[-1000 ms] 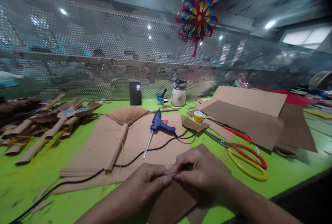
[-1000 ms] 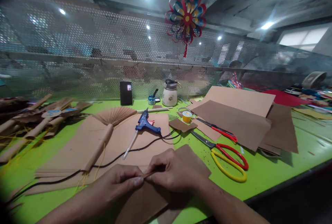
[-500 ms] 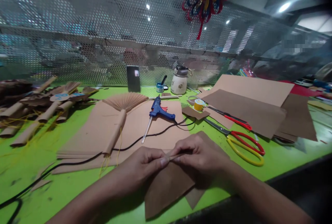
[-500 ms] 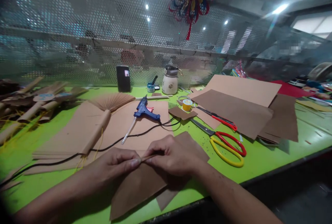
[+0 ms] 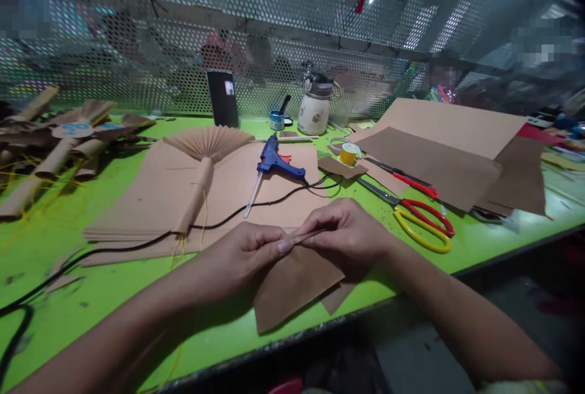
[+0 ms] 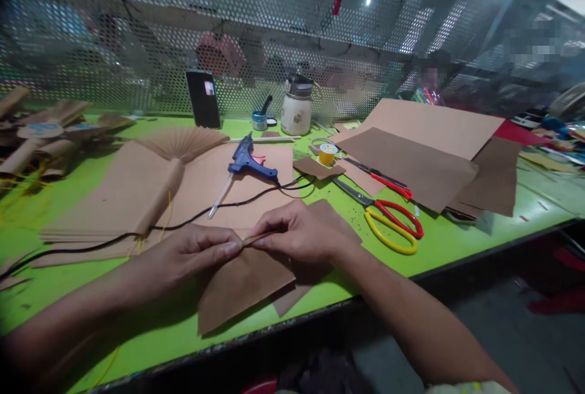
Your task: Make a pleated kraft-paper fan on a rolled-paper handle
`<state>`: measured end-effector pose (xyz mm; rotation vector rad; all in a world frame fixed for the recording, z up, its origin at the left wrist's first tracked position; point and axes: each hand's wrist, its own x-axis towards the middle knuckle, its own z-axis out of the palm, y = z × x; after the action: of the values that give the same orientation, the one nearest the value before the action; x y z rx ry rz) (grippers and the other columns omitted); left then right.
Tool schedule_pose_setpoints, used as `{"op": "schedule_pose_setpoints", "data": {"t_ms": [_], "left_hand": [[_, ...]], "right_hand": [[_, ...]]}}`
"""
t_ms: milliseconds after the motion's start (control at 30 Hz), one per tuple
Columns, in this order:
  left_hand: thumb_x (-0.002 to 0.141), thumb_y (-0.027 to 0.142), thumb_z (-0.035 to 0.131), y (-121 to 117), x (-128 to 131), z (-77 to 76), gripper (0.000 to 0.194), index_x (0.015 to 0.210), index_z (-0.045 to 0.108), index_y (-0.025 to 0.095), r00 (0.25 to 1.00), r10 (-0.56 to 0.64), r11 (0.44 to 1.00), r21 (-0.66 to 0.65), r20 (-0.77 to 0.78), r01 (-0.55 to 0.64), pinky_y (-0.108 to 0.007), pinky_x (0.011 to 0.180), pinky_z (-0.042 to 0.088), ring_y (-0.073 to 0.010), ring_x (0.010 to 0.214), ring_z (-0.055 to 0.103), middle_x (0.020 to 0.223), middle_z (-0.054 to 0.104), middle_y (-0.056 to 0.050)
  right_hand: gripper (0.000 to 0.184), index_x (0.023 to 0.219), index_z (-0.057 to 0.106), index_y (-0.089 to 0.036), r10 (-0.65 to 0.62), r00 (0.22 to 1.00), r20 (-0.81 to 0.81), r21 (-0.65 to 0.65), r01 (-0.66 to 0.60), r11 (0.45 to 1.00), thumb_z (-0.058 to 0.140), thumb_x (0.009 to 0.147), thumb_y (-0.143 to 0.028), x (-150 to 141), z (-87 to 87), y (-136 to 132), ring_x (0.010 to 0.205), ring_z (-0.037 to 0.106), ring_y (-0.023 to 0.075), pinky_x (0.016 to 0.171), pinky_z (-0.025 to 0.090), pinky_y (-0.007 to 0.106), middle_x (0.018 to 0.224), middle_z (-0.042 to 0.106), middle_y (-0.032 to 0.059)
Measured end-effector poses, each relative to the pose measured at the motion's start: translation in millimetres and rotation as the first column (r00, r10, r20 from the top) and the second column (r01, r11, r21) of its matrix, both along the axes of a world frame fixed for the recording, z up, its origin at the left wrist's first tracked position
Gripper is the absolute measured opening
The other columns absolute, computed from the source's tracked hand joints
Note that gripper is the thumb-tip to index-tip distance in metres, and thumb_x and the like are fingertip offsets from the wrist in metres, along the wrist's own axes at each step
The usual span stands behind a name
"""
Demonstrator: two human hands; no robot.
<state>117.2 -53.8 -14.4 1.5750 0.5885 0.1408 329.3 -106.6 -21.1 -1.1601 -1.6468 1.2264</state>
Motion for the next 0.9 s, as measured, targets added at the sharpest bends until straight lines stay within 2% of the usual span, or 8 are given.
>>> {"op": "schedule_pose_setpoints", "data": {"t_ms": [167,333,567,800,900], "left_hand": [[0.09,0.047,0.05,0.2,0.0,1.8,0.038,0.076,0.061,0.014,1.0,-0.004,0.999,0.044,0.004,0.004,-0.023,0.056,0.033,-0.0107,0.061,0.041,0.068,0.05,0.001],[0.089,0.052,0.049,0.0,-0.2,0.8,0.042,0.074,0.058,0.014,0.998,0.029,0.997,0.072,-0.048,-0.025,-0.023,0.054,0.032,-0.0109,0.06,0.04,0.068,0.047,0.001],[0.089,0.051,0.048,-2.2,2.6,-0.8,0.041,0.079,0.062,0.015,0.994,0.09,0.99,0.112,-0.068,-0.082,-0.024,0.058,0.036,-0.0131,0.065,0.047,0.072,0.054,0.0],[0.084,0.051,0.056,-0.1,3.3,-3.3,0.039,0.074,0.063,0.014,0.987,0.155,0.985,0.083,-0.052,-0.15,-0.023,0.053,0.032,-0.0122,0.059,0.044,0.066,0.053,0.0],[0.082,0.05,0.06,0.8,2.7,-2.0,0.036,0.078,0.066,0.014,0.986,0.163,0.987,0.003,-0.017,-0.163,-0.026,0.059,0.039,-0.0153,0.065,0.051,0.071,0.058,-0.003]], "right_hand": [[0.01,0.084,0.075,-0.012,0.014,0.998,-0.059,0.02,-0.013,1.0,0.07,0.077,-0.017,0.3,-2.3,1.2,0.073,0.065,0.0139,0.069,0.05,0.024,0.08,0.073,0.0058],[0.011,0.085,0.074,-0.011,0.022,0.997,-0.078,-0.01,-0.023,1.0,0.07,0.078,-0.019,0.2,-2.0,2.0,0.063,0.059,0.0106,0.061,0.046,0.022,0.073,0.071,0.004],[0.009,0.086,0.074,-0.013,0.023,0.998,-0.052,0.017,-0.023,1.0,0.068,0.08,-0.018,1.5,-2.4,3.3,0.075,0.063,0.0138,0.071,0.049,0.025,0.082,0.072,0.005],[0.014,0.084,0.073,-0.015,-0.082,0.996,-0.019,0.028,0.083,0.996,0.07,0.08,-0.028,1.7,-6.4,3.3,0.072,0.061,0.0148,0.066,0.047,0.026,0.078,0.07,0.0047],[0.017,0.084,0.074,-0.016,-0.115,0.993,0.021,0.056,0.114,0.992,0.071,0.079,-0.032,4.2,-9.1,3.9,0.074,0.062,0.0167,0.068,0.048,0.027,0.079,0.07,0.0051]]}}
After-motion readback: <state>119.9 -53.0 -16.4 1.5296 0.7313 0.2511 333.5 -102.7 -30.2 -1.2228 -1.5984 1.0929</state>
